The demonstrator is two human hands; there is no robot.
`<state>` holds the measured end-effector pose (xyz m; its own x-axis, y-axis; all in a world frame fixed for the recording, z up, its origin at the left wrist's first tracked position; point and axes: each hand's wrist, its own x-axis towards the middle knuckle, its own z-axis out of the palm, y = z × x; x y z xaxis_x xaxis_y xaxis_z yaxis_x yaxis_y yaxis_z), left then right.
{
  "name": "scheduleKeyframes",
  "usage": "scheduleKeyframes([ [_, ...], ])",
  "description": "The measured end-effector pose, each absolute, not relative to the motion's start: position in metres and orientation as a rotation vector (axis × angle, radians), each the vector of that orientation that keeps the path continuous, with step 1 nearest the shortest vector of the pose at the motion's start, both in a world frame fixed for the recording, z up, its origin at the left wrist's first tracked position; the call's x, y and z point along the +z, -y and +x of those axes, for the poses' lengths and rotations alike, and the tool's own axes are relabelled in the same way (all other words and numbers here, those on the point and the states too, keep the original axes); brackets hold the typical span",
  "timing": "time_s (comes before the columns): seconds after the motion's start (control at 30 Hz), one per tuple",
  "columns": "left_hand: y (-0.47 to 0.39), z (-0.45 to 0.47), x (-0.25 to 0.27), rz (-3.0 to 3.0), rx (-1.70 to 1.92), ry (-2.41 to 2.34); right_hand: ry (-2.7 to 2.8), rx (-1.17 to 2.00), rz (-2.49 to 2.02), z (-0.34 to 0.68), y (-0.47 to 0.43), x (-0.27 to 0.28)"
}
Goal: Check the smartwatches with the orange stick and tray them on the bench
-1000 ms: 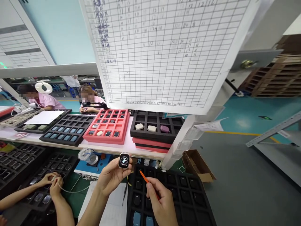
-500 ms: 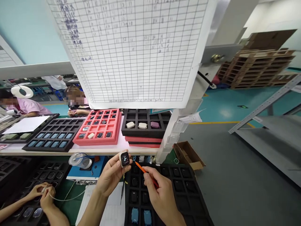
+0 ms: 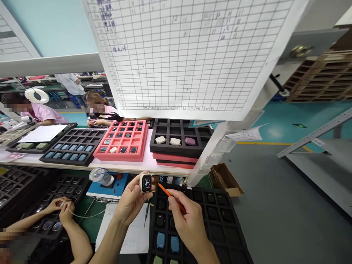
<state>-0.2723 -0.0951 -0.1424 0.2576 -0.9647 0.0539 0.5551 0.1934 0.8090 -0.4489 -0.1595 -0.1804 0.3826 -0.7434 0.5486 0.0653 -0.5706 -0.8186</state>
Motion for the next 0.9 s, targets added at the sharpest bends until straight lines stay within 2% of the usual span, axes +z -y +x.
scheduleKeyframes([
  [0.33, 0.09, -0.275, -0.142, 0.769, -1.166, 0.643, -0.531, -1.272, -1.865, -0.449, 0.152, -0.173],
  [0.63, 0.094, -0.282, -0.149, 0.766, -0.764, 0.765, -0.486, -1.318, -1.977, -0.451, 0.134, -0.162],
  [0.9, 0.09, -0.281, -0.15, 0.808, -0.586, 0.881, -0.486, -1.328, -2.029, -0.446, 0.132, -0.156],
])
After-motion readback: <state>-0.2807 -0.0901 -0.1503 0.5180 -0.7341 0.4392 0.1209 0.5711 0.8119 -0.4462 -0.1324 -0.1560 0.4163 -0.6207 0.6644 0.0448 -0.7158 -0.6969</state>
